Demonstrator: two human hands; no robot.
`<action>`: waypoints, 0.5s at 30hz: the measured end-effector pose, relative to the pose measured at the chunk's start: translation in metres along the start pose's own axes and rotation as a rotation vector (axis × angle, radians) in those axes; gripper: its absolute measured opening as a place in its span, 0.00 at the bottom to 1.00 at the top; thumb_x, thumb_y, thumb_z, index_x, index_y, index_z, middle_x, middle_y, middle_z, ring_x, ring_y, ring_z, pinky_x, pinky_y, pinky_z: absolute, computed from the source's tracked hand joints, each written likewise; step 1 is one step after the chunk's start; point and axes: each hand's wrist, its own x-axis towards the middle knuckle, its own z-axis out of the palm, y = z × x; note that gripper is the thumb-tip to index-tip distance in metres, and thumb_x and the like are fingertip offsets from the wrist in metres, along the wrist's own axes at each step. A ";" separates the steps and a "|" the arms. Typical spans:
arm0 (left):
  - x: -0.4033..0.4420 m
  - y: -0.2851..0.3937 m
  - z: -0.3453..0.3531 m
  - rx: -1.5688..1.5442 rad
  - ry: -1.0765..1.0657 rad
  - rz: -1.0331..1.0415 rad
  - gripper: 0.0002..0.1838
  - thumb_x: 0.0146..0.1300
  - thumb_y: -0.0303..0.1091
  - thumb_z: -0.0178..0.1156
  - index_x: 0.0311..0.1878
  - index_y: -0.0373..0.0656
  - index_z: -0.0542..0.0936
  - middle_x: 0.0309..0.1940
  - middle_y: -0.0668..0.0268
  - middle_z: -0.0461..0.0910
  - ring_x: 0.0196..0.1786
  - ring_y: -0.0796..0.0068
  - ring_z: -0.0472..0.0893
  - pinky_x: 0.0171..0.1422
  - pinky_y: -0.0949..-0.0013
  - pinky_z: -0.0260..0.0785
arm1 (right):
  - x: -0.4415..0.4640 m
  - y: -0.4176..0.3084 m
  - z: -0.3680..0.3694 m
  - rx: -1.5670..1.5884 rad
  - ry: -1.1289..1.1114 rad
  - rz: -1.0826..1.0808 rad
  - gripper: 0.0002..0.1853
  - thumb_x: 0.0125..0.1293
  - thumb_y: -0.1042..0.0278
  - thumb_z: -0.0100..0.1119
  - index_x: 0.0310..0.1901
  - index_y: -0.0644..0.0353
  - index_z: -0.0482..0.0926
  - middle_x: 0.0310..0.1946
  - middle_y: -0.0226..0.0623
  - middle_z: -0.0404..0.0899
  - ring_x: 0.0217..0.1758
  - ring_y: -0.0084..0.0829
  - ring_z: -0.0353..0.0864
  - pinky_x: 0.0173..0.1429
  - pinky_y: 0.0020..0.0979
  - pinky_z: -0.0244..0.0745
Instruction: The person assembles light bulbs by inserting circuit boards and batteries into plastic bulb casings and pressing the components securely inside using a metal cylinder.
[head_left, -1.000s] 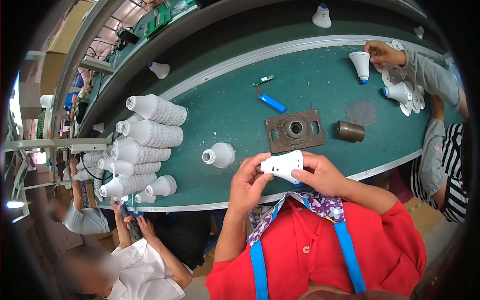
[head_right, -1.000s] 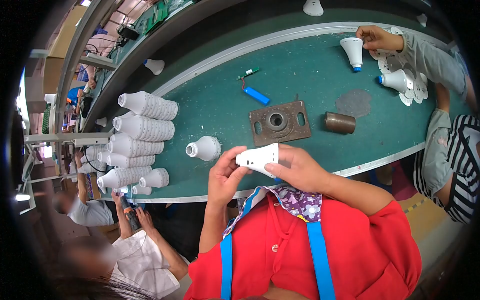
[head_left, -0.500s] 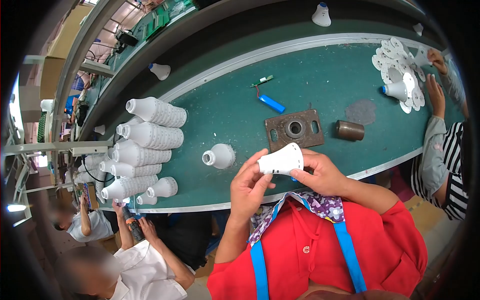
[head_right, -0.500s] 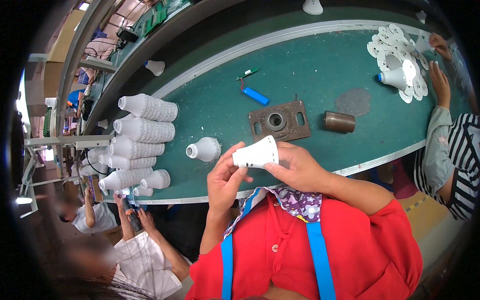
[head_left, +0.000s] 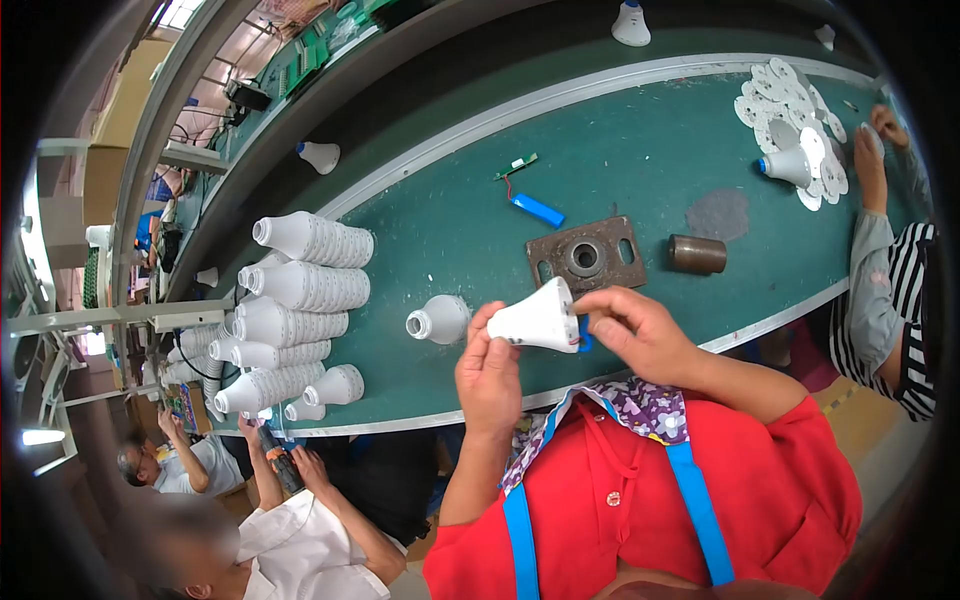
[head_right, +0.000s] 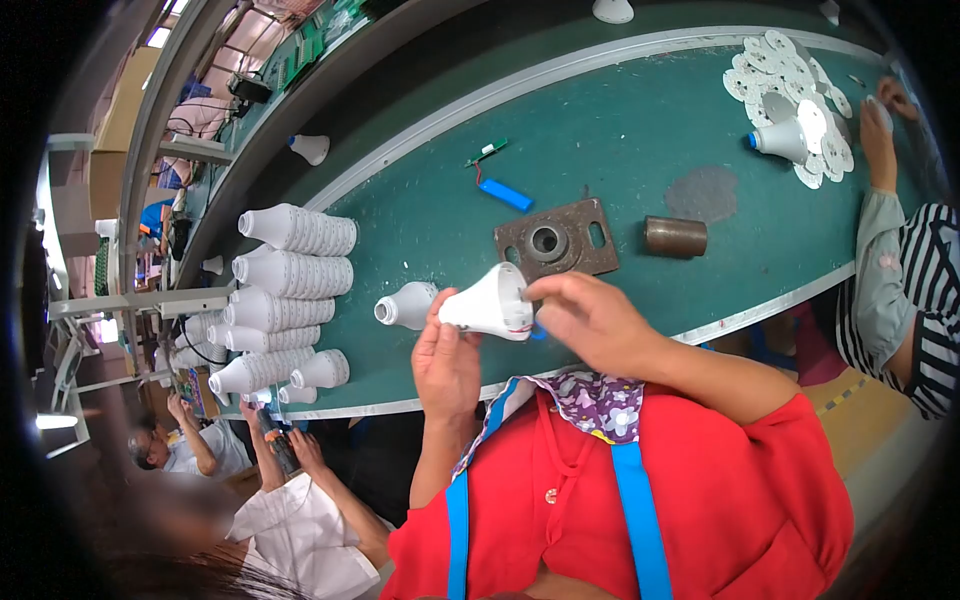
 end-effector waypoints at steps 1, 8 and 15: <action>0.000 0.002 -0.002 -0.035 0.007 -0.011 0.19 0.66 0.30 0.51 0.57 0.31 0.69 0.58 0.60 0.67 0.56 0.70 0.71 0.59 0.64 0.63 | -0.002 0.005 -0.002 0.105 0.044 0.043 0.15 0.65 0.63 0.53 0.48 0.64 0.73 0.33 0.35 0.76 0.37 0.29 0.76 0.44 0.29 0.71; 0.002 0.012 0.004 -0.123 0.032 -0.035 0.21 0.67 0.33 0.49 0.60 0.35 0.65 0.55 0.61 0.71 0.57 0.70 0.70 0.59 0.63 0.61 | -0.005 0.017 0.001 0.771 -0.340 0.712 0.26 0.70 0.44 0.37 0.43 0.63 0.72 0.33 0.35 0.77 0.31 0.23 0.77 0.28 0.22 0.70; -0.003 0.007 0.009 -0.081 0.016 0.000 0.22 0.68 0.34 0.49 0.62 0.35 0.63 0.57 0.60 0.69 0.59 0.68 0.69 0.63 0.61 0.58 | 0.006 0.011 0.014 1.131 -0.044 0.519 0.15 0.68 0.55 0.49 0.46 0.57 0.70 0.39 0.30 0.74 0.38 0.24 0.76 0.32 0.24 0.69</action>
